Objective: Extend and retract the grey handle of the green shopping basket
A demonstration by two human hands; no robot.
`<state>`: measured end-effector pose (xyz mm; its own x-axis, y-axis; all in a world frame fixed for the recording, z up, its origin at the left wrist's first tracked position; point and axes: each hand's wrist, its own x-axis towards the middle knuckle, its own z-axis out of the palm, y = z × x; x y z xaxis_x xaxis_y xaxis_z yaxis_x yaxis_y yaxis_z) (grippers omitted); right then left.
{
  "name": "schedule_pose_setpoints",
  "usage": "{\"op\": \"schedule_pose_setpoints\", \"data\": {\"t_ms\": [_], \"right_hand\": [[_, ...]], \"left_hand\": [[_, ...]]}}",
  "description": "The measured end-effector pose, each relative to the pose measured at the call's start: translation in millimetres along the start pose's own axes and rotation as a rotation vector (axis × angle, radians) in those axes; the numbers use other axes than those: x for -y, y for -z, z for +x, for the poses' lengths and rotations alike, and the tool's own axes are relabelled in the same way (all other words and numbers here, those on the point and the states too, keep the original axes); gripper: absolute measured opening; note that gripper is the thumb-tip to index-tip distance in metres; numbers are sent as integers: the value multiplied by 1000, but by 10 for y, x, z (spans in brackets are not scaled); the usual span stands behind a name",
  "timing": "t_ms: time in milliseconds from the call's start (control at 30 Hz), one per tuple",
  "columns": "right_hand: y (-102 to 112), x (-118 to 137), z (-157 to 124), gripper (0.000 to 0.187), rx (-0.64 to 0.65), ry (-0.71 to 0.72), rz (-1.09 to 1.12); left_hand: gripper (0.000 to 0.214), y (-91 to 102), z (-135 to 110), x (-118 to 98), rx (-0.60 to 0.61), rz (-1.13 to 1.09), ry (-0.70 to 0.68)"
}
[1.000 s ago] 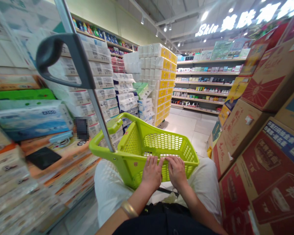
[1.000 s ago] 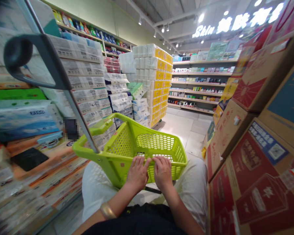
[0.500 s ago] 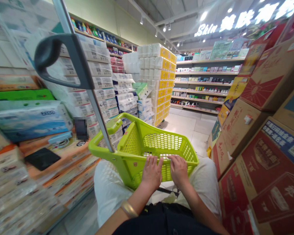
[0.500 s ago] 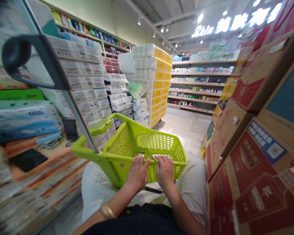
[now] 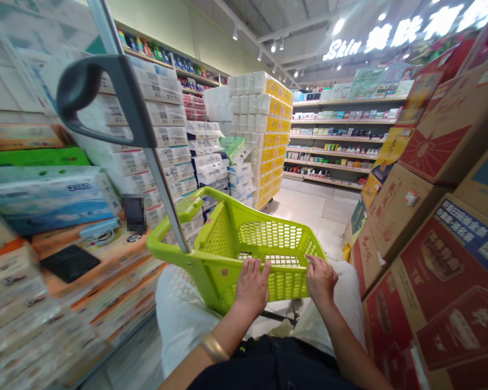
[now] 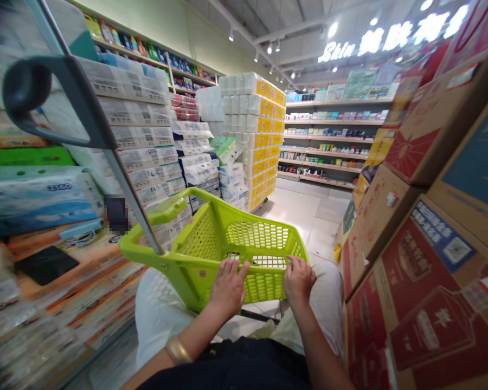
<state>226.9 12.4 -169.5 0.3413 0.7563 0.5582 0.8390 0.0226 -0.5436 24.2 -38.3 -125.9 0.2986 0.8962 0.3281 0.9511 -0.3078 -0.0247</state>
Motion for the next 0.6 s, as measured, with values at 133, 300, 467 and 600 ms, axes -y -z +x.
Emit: {"op": "schedule_pose_setpoints", "data": {"t_ms": [133, 300, 467, 600], "right_hand": [[-17, 330, -178, 32, 109, 243, 137], [-10, 550, -303, 31, 182, 426, 228], [2, 301, -167, 32, 107, 219, 130], [1, 263, -152, 32, 37, 124, 82]], "left_hand": [[66, -21, 0, 0, -11, -13, -1], [64, -30, -7, 4, -19, -21, 0], [66, -13, -5, 3, -5, -26, -2], [66, -8, -2, -3, -9, -18, -3]]}}
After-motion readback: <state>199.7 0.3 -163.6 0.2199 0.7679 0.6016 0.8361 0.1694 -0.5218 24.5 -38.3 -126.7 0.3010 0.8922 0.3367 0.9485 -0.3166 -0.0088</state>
